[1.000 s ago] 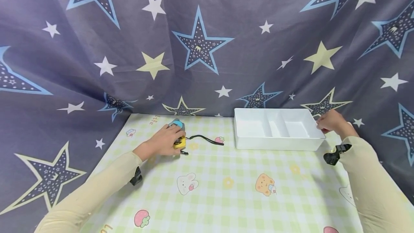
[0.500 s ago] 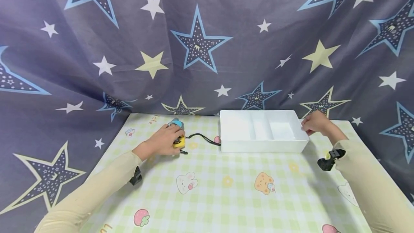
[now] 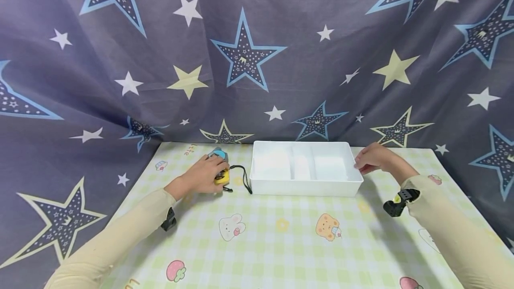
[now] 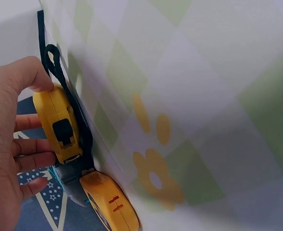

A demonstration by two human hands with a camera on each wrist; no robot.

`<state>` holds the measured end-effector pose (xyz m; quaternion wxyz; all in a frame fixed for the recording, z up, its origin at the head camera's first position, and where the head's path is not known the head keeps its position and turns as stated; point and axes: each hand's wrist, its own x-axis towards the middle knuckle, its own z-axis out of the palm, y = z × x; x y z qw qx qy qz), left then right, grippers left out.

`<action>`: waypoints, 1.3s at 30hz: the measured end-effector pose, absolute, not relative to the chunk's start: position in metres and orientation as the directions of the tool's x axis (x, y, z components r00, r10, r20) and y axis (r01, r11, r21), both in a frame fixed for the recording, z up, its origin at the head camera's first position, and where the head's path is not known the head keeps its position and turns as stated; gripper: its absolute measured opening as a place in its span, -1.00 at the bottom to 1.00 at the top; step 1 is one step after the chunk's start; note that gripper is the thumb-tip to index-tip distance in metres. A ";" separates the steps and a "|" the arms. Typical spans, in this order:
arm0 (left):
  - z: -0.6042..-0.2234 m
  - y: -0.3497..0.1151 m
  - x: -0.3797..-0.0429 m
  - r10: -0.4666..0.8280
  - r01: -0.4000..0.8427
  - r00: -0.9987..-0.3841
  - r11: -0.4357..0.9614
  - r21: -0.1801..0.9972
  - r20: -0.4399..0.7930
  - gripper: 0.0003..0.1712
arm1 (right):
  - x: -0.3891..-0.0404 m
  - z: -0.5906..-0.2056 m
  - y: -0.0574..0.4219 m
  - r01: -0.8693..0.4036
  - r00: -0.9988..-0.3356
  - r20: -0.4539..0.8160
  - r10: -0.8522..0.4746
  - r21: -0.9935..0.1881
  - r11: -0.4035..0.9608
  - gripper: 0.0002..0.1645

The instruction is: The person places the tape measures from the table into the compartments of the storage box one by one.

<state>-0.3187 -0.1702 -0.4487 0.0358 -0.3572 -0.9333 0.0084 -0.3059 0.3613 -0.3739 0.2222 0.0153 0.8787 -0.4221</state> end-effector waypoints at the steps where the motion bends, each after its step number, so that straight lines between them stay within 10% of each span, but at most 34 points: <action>1: -0.449 -0.170 -0.318 0.666 0.665 -0.743 0.746 -0.043 0.060 -0.45 | -0.306 -0.374 0.359 0.234 -0.891 -0.424 -0.163 -0.737 0.634 -0.86; 23: -0.451 -0.169 -0.321 0.666 0.662 -0.745 0.744 -0.088 0.036 -0.42 | -0.325 -0.384 0.365 0.514 -0.734 -0.651 -0.194 -0.719 0.468 -0.87; 39: -0.449 -0.169 -0.320 0.665 0.662 -0.745 0.747 -0.063 0.051 -0.46 | -0.327 -0.379 0.355 0.480 -0.758 -0.635 -0.149 -0.698 0.532 -0.95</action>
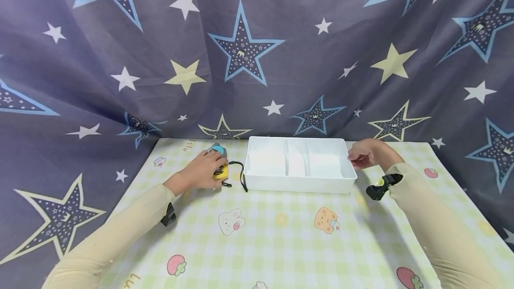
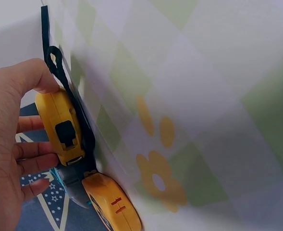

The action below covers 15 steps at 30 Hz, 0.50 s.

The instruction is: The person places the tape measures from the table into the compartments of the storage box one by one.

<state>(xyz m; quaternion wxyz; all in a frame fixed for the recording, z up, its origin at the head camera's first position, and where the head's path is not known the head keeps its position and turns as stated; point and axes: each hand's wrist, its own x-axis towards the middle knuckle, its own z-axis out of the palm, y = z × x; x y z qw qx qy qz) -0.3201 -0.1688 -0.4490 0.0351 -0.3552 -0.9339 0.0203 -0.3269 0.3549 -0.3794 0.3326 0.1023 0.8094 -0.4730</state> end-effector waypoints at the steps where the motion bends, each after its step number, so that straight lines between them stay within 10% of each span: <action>1: -0.449 -0.169 -0.321 0.664 0.661 -0.746 0.748 -0.064 0.051 -0.47 | -0.328 -0.380 0.354 0.474 -0.759 -0.635 -0.145 -0.691 0.545 -0.95; 15: -0.450 -0.166 -0.319 0.651 0.649 -0.759 0.759 -0.057 0.016 -0.35 | -0.330 -0.382 0.347 0.441 -0.758 -0.645 -0.094 -0.614 0.654 -0.93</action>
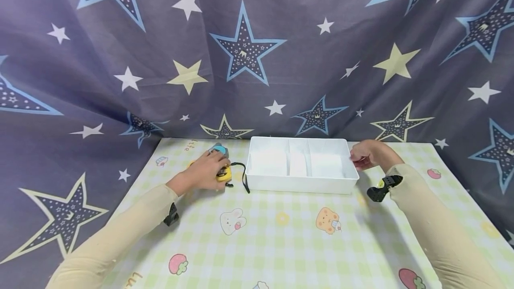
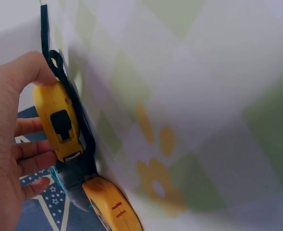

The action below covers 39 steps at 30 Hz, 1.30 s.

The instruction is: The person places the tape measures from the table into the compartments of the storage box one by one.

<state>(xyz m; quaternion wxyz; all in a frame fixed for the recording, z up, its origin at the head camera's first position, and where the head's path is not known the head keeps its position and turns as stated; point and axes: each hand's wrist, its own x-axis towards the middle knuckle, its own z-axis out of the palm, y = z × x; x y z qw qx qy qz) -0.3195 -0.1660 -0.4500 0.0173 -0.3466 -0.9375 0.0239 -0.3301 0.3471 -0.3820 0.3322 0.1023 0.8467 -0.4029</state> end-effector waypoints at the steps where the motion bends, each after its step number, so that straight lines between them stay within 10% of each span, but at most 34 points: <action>1: -0.451 -0.165 -0.320 0.649 0.647 -0.760 0.759 -0.065 0.017 -0.35 | -0.330 -0.382 0.347 0.444 -0.760 -0.645 -0.084 -0.609 0.657 -0.98; 10: -0.456 -0.164 -0.319 0.668 0.657 -0.744 0.738 -0.155 0.030 -0.38 | -0.335 -0.387 0.349 0.448 -0.760 -0.645 -0.076 -0.606 0.657 -0.67; 18: -0.457 -0.164 -0.317 0.680 0.656 -0.731 0.725 -0.210 0.065 -0.44 | -0.331 -0.383 0.345 0.415 -0.765 -0.639 -0.081 -0.585 0.697 -0.94; 39: -0.464 -0.168 -0.317 0.706 0.677 -0.693 0.707 -0.204 0.146 -0.33 | -0.331 -0.384 0.343 0.410 -0.769 -0.635 -0.072 -0.577 0.706 -0.92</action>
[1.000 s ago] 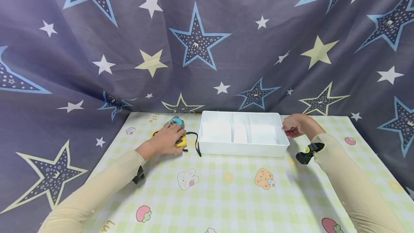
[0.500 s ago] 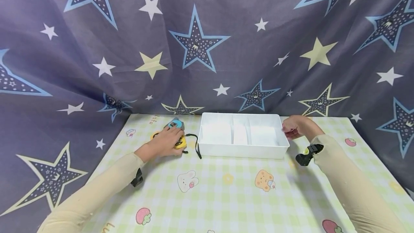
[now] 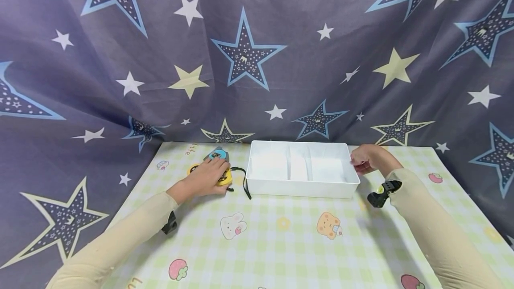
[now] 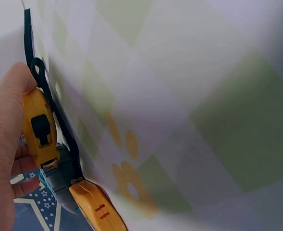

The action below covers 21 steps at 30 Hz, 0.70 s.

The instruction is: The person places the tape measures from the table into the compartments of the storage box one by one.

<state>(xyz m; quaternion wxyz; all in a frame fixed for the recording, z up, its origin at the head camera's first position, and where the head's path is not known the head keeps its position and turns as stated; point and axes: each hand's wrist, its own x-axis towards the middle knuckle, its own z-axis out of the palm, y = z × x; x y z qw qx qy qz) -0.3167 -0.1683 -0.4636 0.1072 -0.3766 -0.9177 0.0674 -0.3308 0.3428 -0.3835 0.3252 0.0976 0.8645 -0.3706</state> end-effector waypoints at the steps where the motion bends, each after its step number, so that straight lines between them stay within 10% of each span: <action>1: -0.463 -0.168 -0.316 0.710 0.681 -0.687 0.704 -0.204 0.155 -0.33 | -0.331 -0.384 0.343 0.409 -0.770 -0.634 -0.071 -0.576 0.708 -0.93; 21: -0.424 -0.162 -0.324 0.797 0.744 -0.555 0.603 -0.287 0.236 -0.40 | -0.330 -0.385 0.340 0.405 -0.775 -0.629 -0.065 -0.573 0.712 -0.95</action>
